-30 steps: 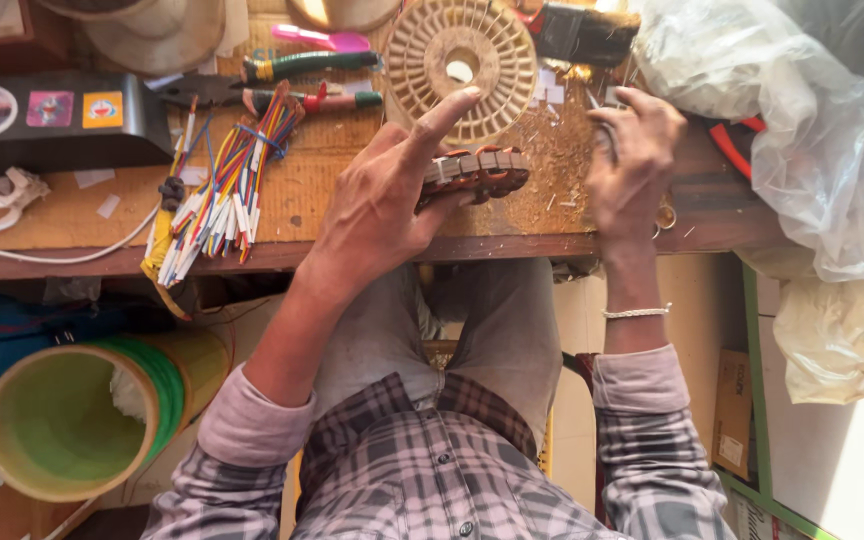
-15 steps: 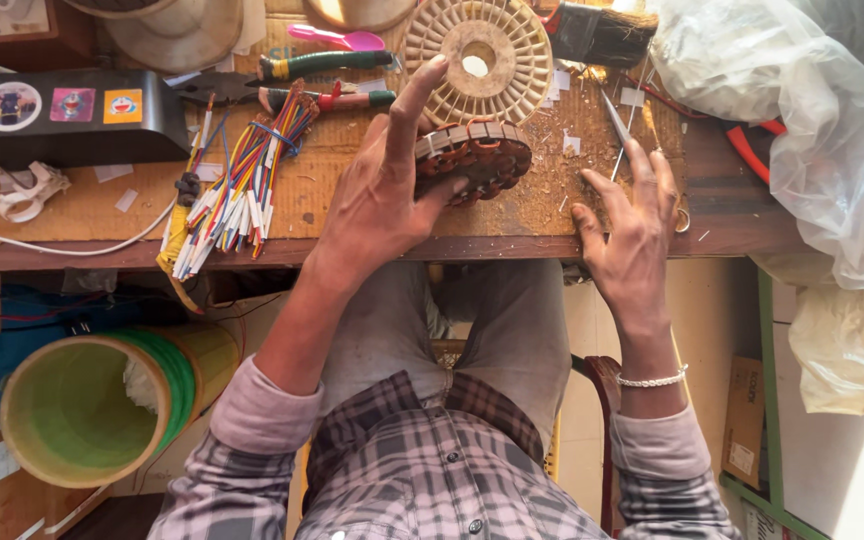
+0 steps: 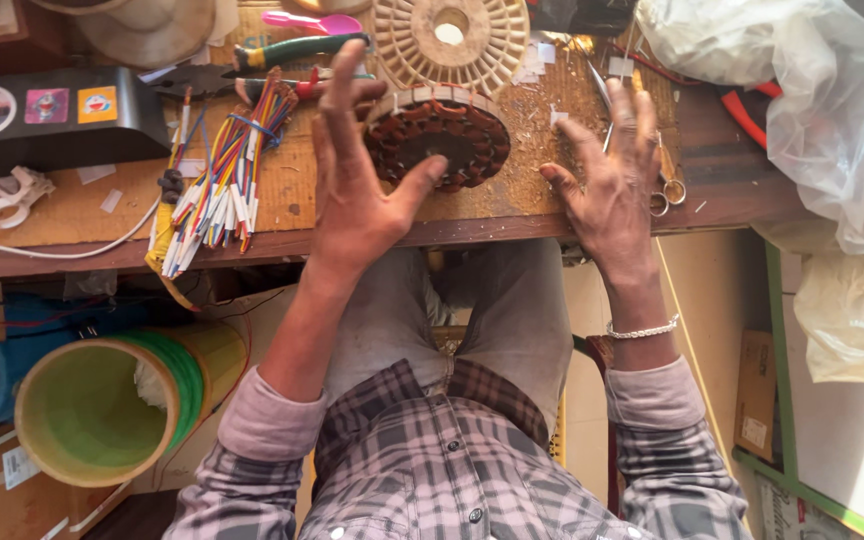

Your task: The person cuts small white insulating strips with scissors and inserts them between copper windings on a motor stator. The person repeats this process multiple times, handling the stator and strips by hand.

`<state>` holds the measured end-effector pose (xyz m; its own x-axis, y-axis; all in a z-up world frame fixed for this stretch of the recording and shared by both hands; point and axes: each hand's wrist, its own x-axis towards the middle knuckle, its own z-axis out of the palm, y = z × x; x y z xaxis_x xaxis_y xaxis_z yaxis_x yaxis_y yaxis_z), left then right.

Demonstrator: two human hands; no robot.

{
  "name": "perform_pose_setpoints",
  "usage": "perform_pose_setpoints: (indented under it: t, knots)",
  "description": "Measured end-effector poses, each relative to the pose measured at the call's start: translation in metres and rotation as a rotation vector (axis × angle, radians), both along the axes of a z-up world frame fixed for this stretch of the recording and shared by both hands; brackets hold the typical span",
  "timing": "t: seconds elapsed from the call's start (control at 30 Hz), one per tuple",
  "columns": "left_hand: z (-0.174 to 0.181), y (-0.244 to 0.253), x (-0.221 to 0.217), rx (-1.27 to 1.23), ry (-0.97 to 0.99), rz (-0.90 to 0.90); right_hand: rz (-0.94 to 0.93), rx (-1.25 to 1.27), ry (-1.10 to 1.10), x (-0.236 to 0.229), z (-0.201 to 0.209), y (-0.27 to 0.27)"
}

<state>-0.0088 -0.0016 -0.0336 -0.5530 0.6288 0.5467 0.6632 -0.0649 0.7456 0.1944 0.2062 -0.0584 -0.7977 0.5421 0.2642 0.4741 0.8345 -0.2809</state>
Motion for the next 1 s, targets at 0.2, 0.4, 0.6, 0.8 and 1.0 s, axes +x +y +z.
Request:
perform_pose_setpoints:
  t: [0.2,0.4,0.6,0.8,1.0]
  knots:
    - [0.010,-0.012,0.025,0.024,0.150,0.184,0.022,0.023,0.035,0.014,-0.010,-0.021]
    - [0.023,-0.023,0.056,-0.067,0.149,0.058,-0.056,-0.026,0.129,0.020,-0.009,-0.006]
    - [0.018,-0.023,0.066,-0.193,0.136,-0.213,0.013,-0.022,0.002,-0.005,0.000,0.005]
    - [-0.004,-0.006,0.083,-0.316,0.223,-0.161,0.061,-0.022,0.084,0.018,-0.005,-0.018]
    - [-0.009,0.046,0.093,-0.568,0.221,-0.025,-0.203,0.042,0.241,0.066,0.016,-0.011]
